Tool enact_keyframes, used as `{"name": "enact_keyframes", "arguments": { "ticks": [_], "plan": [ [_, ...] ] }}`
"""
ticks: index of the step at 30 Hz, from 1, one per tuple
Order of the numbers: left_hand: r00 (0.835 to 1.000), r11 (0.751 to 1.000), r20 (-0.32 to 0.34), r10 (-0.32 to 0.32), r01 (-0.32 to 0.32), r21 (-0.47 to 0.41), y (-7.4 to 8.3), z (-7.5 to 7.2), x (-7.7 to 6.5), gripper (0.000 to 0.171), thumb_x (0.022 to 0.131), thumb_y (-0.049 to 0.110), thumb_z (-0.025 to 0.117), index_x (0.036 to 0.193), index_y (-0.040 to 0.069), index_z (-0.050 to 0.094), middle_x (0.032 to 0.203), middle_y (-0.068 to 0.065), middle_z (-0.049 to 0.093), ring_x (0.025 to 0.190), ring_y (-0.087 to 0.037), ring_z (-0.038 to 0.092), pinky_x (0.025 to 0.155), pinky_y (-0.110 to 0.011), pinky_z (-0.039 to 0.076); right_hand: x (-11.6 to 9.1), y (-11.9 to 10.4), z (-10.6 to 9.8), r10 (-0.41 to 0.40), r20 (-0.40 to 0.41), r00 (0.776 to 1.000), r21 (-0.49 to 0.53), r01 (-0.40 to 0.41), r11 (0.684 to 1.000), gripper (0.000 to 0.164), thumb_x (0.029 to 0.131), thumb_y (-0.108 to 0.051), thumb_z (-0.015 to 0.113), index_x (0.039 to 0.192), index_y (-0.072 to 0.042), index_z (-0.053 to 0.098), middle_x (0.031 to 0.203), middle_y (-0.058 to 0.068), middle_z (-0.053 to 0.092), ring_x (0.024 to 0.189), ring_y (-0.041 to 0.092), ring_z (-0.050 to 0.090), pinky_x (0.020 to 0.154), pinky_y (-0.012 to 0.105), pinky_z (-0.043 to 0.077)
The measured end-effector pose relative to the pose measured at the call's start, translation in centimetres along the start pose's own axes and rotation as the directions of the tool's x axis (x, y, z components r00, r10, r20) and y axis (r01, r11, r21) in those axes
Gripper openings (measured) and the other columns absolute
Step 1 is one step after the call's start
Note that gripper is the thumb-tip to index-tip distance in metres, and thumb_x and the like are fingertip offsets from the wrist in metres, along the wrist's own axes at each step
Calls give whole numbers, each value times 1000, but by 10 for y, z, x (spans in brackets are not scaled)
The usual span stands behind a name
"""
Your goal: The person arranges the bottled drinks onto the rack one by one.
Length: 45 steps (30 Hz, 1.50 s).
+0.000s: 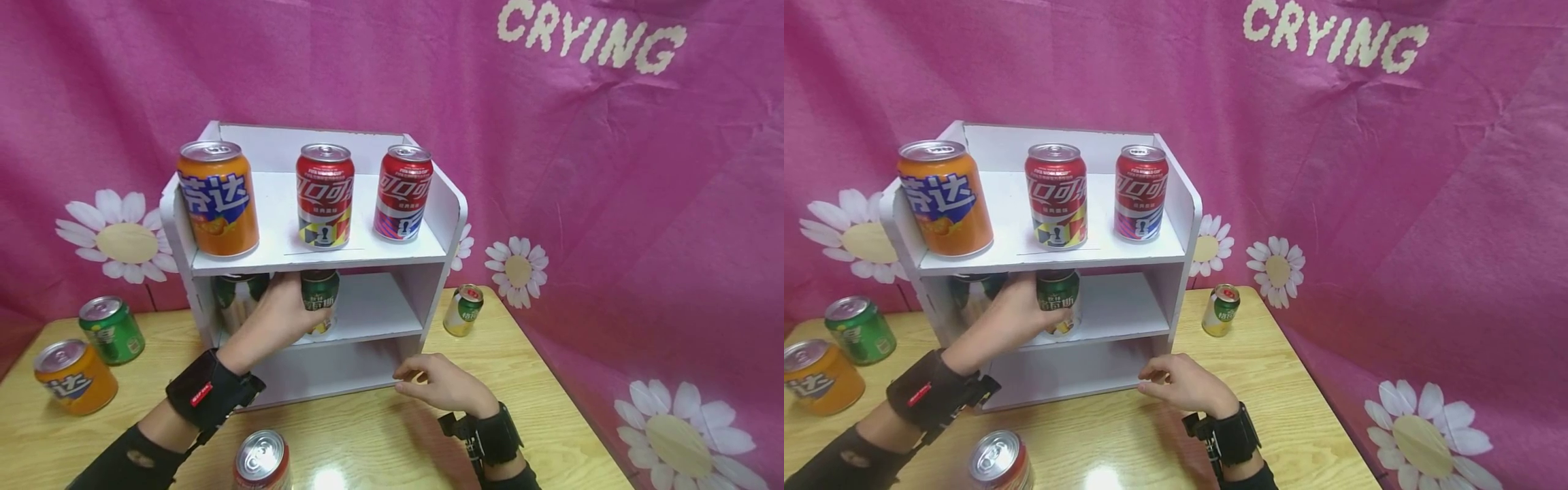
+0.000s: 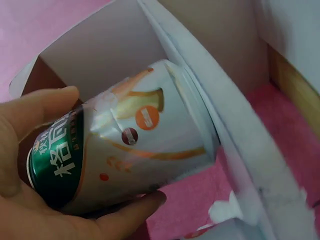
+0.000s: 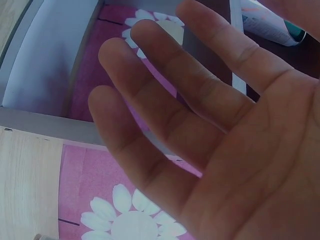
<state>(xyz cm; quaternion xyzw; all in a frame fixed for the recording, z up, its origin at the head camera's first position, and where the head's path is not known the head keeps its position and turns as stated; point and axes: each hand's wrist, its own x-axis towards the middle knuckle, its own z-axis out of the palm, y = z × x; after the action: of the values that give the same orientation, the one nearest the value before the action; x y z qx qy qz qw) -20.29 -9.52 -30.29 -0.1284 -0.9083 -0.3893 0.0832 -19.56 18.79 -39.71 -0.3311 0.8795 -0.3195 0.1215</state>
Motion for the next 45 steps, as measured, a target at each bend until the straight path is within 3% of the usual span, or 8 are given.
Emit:
{"name": "enact_keyframes", "arguments": {
  "ticks": [8,15,18,22,28,40,45],
  "plan": [
    [999,1000,44,-5,4,19,0,-1,1,83,66,7,71,133,1,21,116,-21,45,102,-31,49,85,-46,41,1,0,-1,-10,-6,1000,-6,10,1000,26,85,-41,54,97,-20,63,88,-13,59,85,7,55,74,23,46],
    [999,995,-8,46,-45,86,3,1,0,78,66,11,73,128,-1,28,109,-19,50,96,-29,50,82,-44,43,0,-2,-1,-11,-14,1000,-11,11,1000,24,85,-39,54,97,-20,63,88,-14,59,85,6,55,73,23,46],
    [999,993,-25,41,-38,108,3,3,-1,77,66,14,73,127,-1,29,104,-19,52,91,-29,52,77,-43,45,0,-2,-1,-8,-14,1000,-10,8,1000,24,85,-39,54,97,-20,63,88,-14,59,85,6,55,73,23,46],
    [999,997,-14,31,-30,66,-1,4,-1,79,67,17,74,128,-1,27,105,-19,52,91,-29,54,77,-43,46,0,-2,-1,-6,-11,1000,-5,6,1000,24,85,-39,55,97,-20,63,88,-13,59,85,6,55,73,23,46],
    [1000,998,4,22,-22,-54,-5,4,0,94,65,14,76,135,5,14,124,-19,37,111,-33,42,93,-48,33,0,-2,0,-11,-12,1000,-5,10,1000,26,85,-39,54,97,-18,63,87,-13,59,85,6,55,73,23,46],
    [1000,1000,-1,-21,21,-18,-3,6,3,95,67,20,75,137,3,13,123,-22,40,110,-34,43,90,-48,36,-1,-2,-1,-6,-13,1000,-5,6,1000,25,85,-39,55,97,-18,63,87,-13,59,84,6,55,73,23,46],
    [1000,1000,23,3,-2,-22,-4,4,4,93,68,20,74,136,2,14,123,-21,40,111,-34,41,93,-47,33,-1,-1,-1,-9,-17,1000,-6,9,1000,25,85,-39,55,96,-19,63,87,-13,59,84,6,55,73,24,46]
  ]
}}
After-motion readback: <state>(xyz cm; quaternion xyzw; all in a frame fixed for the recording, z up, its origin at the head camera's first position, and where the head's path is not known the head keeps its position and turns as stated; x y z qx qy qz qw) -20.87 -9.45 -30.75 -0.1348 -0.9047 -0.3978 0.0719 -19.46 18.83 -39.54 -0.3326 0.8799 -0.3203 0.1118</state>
